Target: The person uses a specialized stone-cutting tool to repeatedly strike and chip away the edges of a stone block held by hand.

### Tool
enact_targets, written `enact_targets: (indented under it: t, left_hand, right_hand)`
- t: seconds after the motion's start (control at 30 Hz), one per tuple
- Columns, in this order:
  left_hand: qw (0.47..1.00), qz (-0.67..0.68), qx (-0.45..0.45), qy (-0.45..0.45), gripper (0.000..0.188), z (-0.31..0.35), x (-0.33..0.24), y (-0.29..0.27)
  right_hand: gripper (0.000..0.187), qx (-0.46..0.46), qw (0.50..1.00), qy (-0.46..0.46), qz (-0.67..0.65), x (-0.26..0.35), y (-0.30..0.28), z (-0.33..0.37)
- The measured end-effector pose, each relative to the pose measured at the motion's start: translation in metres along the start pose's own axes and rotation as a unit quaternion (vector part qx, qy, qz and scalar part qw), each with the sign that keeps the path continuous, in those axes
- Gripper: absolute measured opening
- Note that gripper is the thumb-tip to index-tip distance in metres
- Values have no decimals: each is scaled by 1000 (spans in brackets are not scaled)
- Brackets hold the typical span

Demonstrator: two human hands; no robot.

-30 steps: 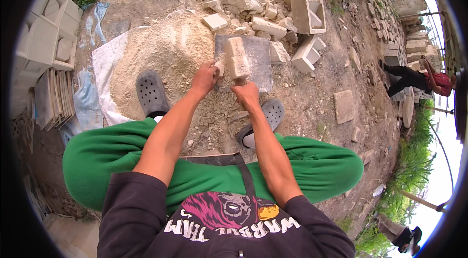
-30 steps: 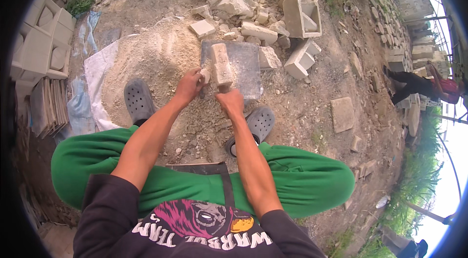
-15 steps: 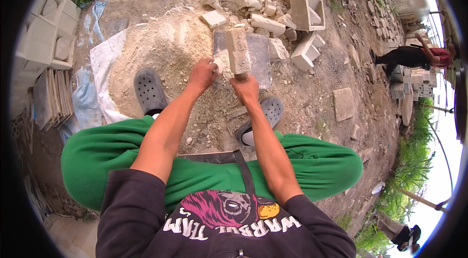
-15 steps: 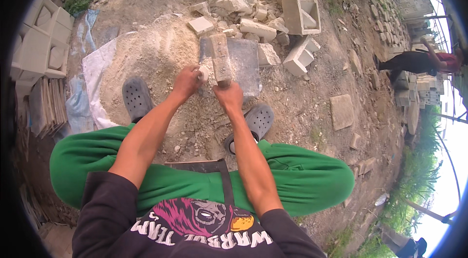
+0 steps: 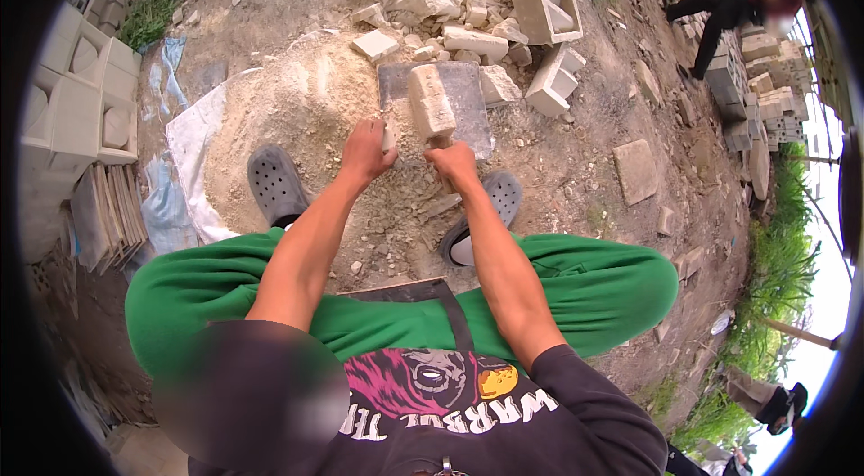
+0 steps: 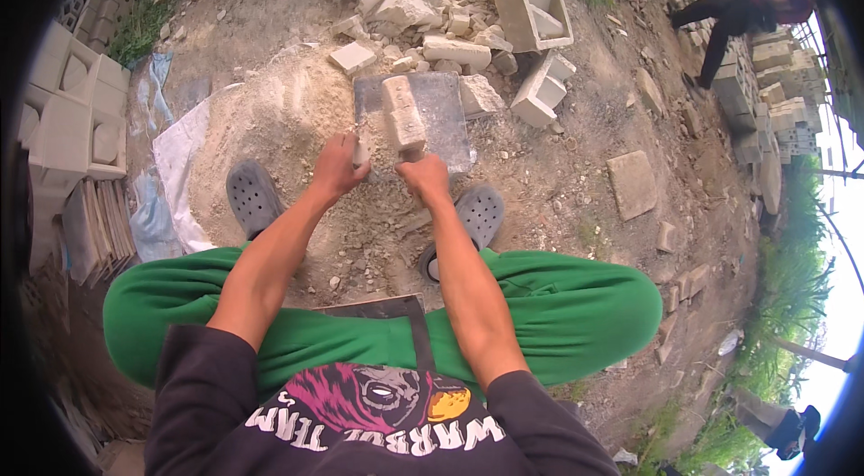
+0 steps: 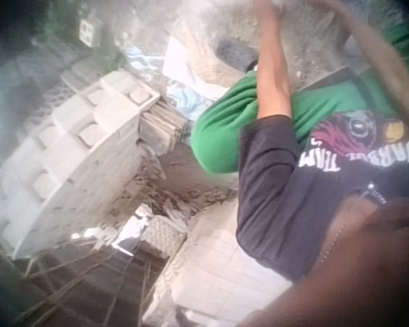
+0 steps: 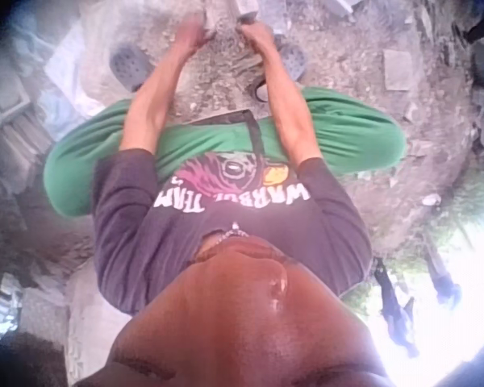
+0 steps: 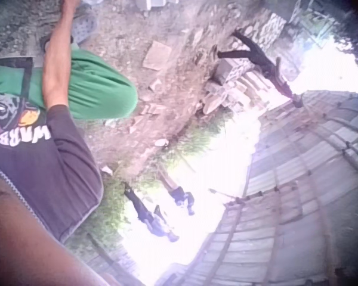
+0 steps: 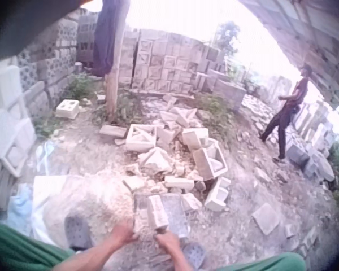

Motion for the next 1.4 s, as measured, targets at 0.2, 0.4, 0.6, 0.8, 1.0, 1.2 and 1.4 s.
enact_targets:
  t: [0.2, 0.4, 0.6, 0.8, 1.0, 1.2, 1.4]
  left_hand:
    - [998, 30, -6, 46, 45, 26, -23, 2]
    - [999, 32, -9, -35, 45, 18, -31, 23]
    - [999, 33, -22, -37, 44, -7, -23, 21]
    - [997, 46, -10, -61, 38, 1, -5, 11]
    - [998, 44, 2, -35, 38, -6, -9, 17]
    - [998, 46, 12, -48, 40, -1, 1, 18]
    - [999, 28, 20, -31, 41, -1, -2, 17]
  right_hand:
    - [36, -49, 986, 82, -135, -24, -3, -16]
    - [37, -41, 980, 96, -171, -14, -12, -9]
    - [33, -39, 988, 42, -141, 11, -24, 3]
    - [37, -79, 980, -152, -102, 19, -9, 11]
    - [46, -21, 998, -35, 44, -37, 27, 1]
    - [44, -58, 992, -113, -9, 6, 15, 17]
    - [37, -16, 987, -64, 147, -7, 18, 3]
Point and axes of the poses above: each hand's wrist, its own z-axis away from the middle knuckle, its own y-axis out of the palm, x = y × z, the point moved 3 cm from there along -z, towards the middle knuckle, and after that the axes turned 13 degrees about -x, right-handed, at the moved point
